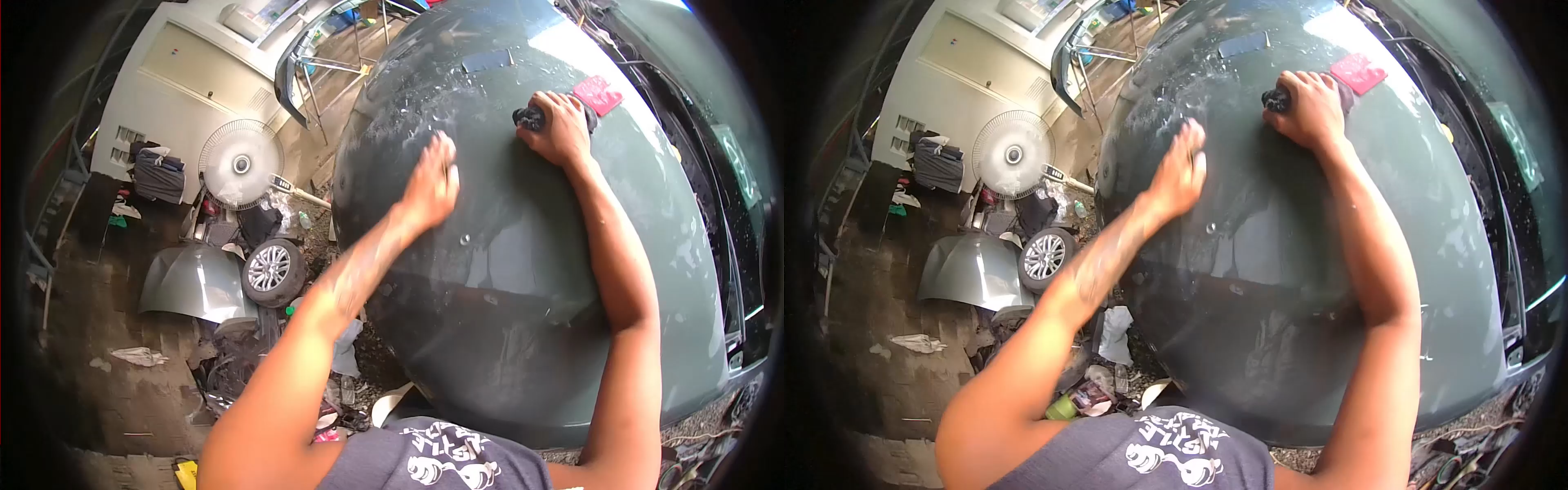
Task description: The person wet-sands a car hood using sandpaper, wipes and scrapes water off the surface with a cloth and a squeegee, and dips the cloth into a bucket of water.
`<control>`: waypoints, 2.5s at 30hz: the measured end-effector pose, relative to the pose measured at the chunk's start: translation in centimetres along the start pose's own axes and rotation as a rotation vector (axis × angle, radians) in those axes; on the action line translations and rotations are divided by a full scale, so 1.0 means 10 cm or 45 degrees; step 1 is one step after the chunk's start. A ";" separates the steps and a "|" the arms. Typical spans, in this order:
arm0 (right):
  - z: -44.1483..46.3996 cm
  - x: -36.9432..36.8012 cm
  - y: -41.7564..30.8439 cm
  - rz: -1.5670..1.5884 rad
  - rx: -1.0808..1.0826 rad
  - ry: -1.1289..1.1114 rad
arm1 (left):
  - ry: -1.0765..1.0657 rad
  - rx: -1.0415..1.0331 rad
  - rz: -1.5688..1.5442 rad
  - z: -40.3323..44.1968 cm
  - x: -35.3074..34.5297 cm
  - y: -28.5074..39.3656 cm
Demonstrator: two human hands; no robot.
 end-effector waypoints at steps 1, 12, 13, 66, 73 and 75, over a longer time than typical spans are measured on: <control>-0.02 0.02 -0.02 0.017 -0.004 0.002 | -0.013 -0.119 -0.105 -0.38 0.12 0.24; -0.05 -0.02 0.00 -0.032 -0.003 0.044 | 0.008 -0.022 -0.126 -0.09 -0.06 0.15; -0.04 -0.01 0.00 -0.028 0.000 0.048 | 0.044 -0.112 -0.118 -0.42 0.04 0.37; -0.04 0.01 -0.05 0.035 0.014 0.038 | 0.019 0.045 -0.206 0.37 -0.17 -0.35; -0.05 0.00 -0.01 0.040 0.038 0.059 | -0.170 -0.226 -0.312 -0.90 0.33 0.56; -0.04 0.01 -0.03 0.030 0.043 0.074 | -0.040 -0.130 -0.357 -0.23 0.19 0.22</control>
Point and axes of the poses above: each hand's wrist, its own z-axis towards the middle knuckle, its own x-axis out of the back of the hand, y = z × x, the point moved 2 cm from there along z, towards the middle knuckle, and after that the axes turned 15 degrees about z, right-handed, at the moved point
